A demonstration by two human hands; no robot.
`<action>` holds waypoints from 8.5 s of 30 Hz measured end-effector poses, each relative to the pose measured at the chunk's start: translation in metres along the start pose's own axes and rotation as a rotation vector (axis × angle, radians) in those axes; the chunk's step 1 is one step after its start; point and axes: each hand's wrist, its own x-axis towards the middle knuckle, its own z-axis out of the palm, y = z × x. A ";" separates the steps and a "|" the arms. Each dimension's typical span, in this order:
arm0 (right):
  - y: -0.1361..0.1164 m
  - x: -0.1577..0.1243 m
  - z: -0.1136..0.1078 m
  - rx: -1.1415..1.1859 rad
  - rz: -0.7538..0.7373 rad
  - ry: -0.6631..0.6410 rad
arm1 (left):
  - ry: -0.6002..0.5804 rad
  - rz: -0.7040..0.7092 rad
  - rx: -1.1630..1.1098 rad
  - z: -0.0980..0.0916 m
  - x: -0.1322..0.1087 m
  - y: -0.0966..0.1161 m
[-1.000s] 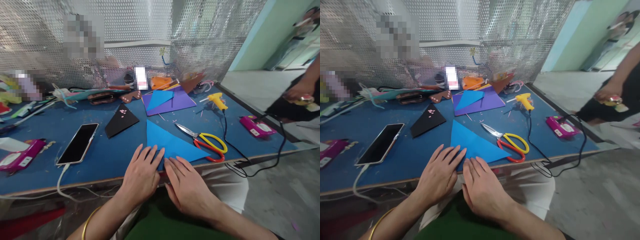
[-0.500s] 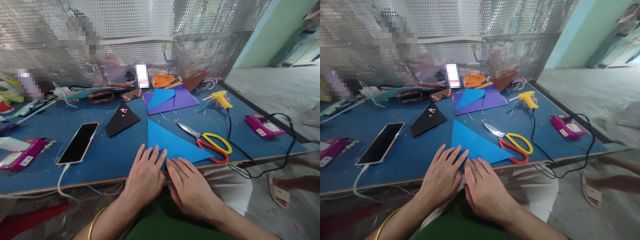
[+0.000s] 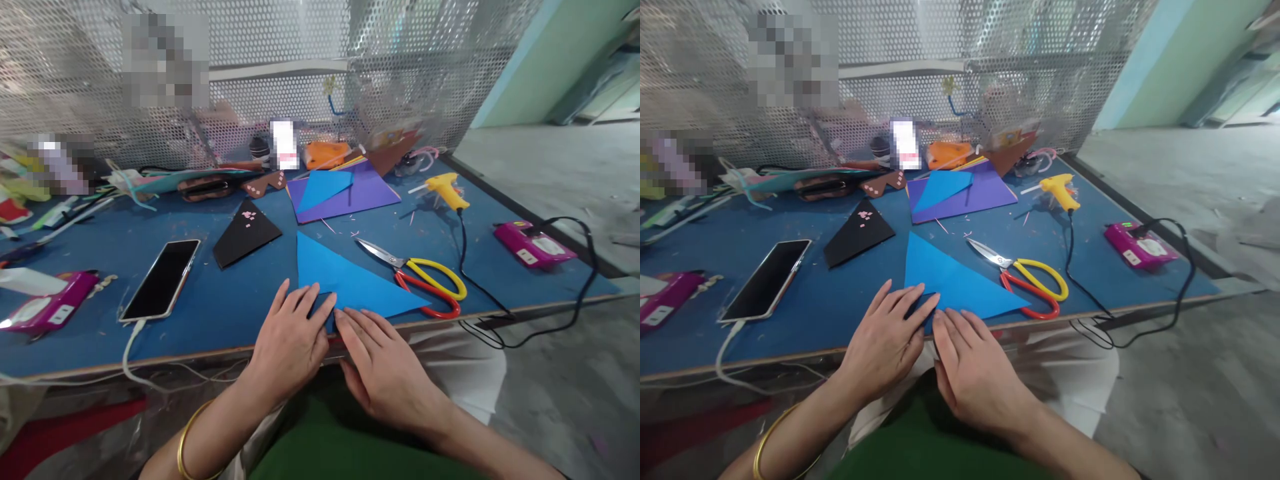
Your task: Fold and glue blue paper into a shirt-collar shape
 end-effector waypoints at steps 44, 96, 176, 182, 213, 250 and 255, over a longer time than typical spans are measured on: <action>0.033 0.022 -0.007 0.258 0.322 0.210 | 0.076 0.044 -0.004 0.003 0.000 0.014; 0.066 0.098 0.013 0.355 0.211 0.090 | 0.355 -0.055 -0.014 0.021 -0.028 -0.004; 0.065 0.009 0.012 -0.028 -0.250 0.197 | 0.214 0.446 0.239 0.000 0.026 -0.006; 0.068 0.014 0.006 0.004 -0.185 0.310 | 0.329 0.259 0.130 0.003 0.032 -0.008; 0.042 0.062 -0.012 0.049 -0.179 0.519 | 0.683 0.019 0.037 -0.020 0.035 0.001; 0.035 0.063 0.012 1.033 0.660 0.604 | 0.606 -1.180 -1.618 -0.025 0.042 0.013; 0.029 0.085 0.012 1.619 0.978 0.258 | 0.607 -1.221 -1.689 -0.017 0.045 0.022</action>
